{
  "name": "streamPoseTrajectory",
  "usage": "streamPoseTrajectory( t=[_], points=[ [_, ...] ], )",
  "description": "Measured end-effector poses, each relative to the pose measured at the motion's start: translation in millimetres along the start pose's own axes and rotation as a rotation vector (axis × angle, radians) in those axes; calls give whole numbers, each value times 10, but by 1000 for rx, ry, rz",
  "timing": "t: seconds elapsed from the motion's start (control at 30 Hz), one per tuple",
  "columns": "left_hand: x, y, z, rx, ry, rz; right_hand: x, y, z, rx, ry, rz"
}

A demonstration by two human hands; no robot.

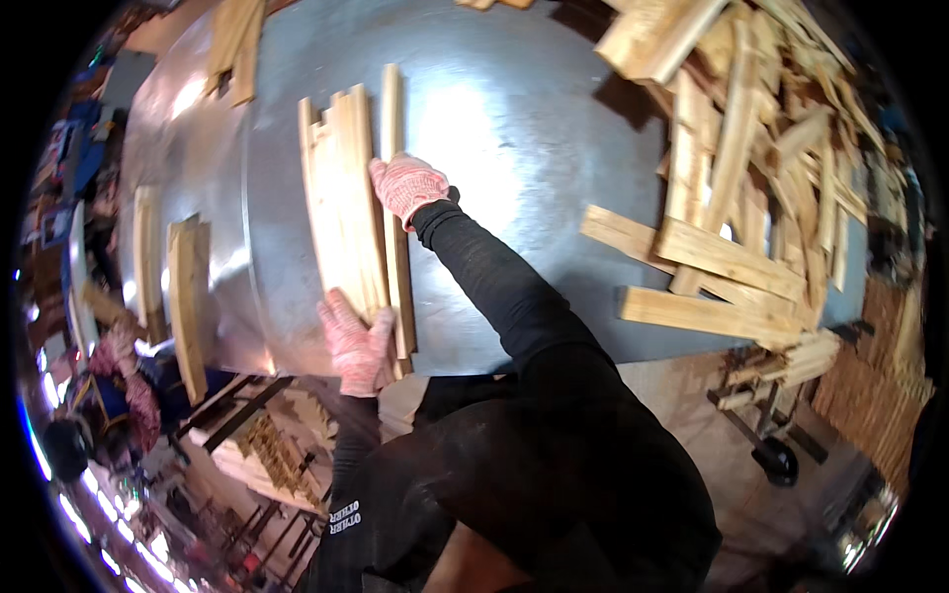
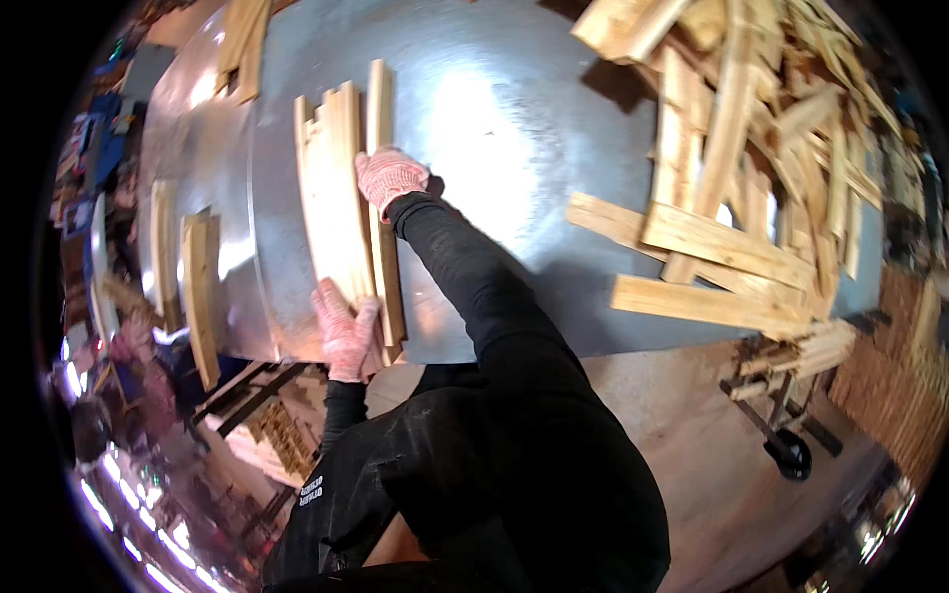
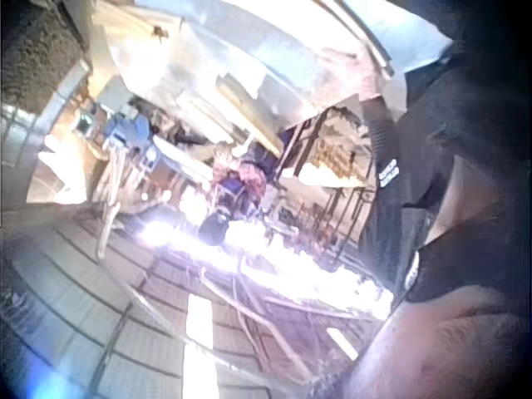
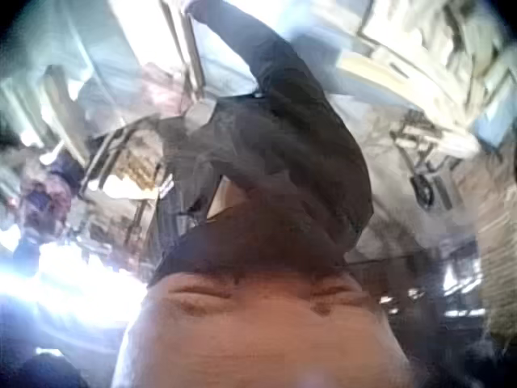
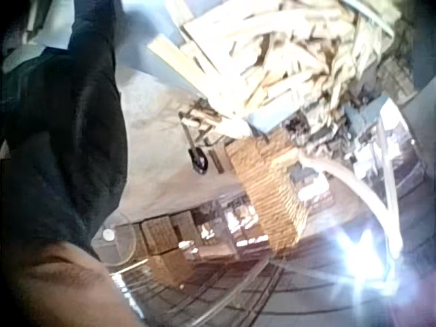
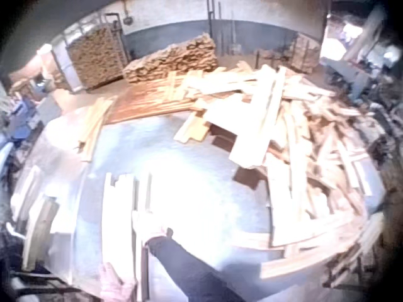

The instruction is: The person sorts wooden planks on a metal table, picking up pieces from a disorganized pile and arranging them into neat stacks. The person handles the wood by hand, wearing pink gloves, and repeatedly moves planks from the right side of the table to the left side to create organized piles.

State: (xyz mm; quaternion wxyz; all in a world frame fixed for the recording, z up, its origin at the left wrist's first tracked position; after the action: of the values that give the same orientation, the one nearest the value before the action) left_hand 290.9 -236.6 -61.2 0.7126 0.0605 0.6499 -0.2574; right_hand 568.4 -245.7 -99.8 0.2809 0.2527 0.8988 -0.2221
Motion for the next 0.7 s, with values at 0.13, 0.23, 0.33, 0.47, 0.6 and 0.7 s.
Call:
streamPoseTrajectory(
  t=[0.13, 0.23, 0.33, 0.47, 0.6, 0.7],
  points=[
    [250, -84, -75, -91, 170, 14, -109, -854, -447, -489, 267, -184],
    [141, -109, 23, -242, 128, -123, -1325, -2244, 568, -507, -191, 279],
    [80, -111, 74, -190, 71, -66, -2515, -3210, 1487, -225, -876, 443],
    [33, -76, 91, -161, 95, 0, -2937, -3536, 3083, 284, -1026, 136],
    [48, -73, 55, -172, 130, 33, -2934, -3467, 3014, 274, -991, 120],
    [106, -98, 49, -134, 142, 42, -2617, -3869, 3035, -45, -1034, -66]
  ],
)
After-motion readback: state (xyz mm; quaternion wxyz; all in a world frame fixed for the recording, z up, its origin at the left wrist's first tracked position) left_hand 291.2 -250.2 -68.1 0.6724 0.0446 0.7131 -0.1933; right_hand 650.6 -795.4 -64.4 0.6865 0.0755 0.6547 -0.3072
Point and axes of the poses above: each hand's wrist, its own y-axis towards the middle knuckle, its own x-axis out of the palm, z = x × y, the point moved 6 cm from there along y, towards the middle knuckle, and after that the axes turned 9 degrees about -x, right-handed, at the moved point
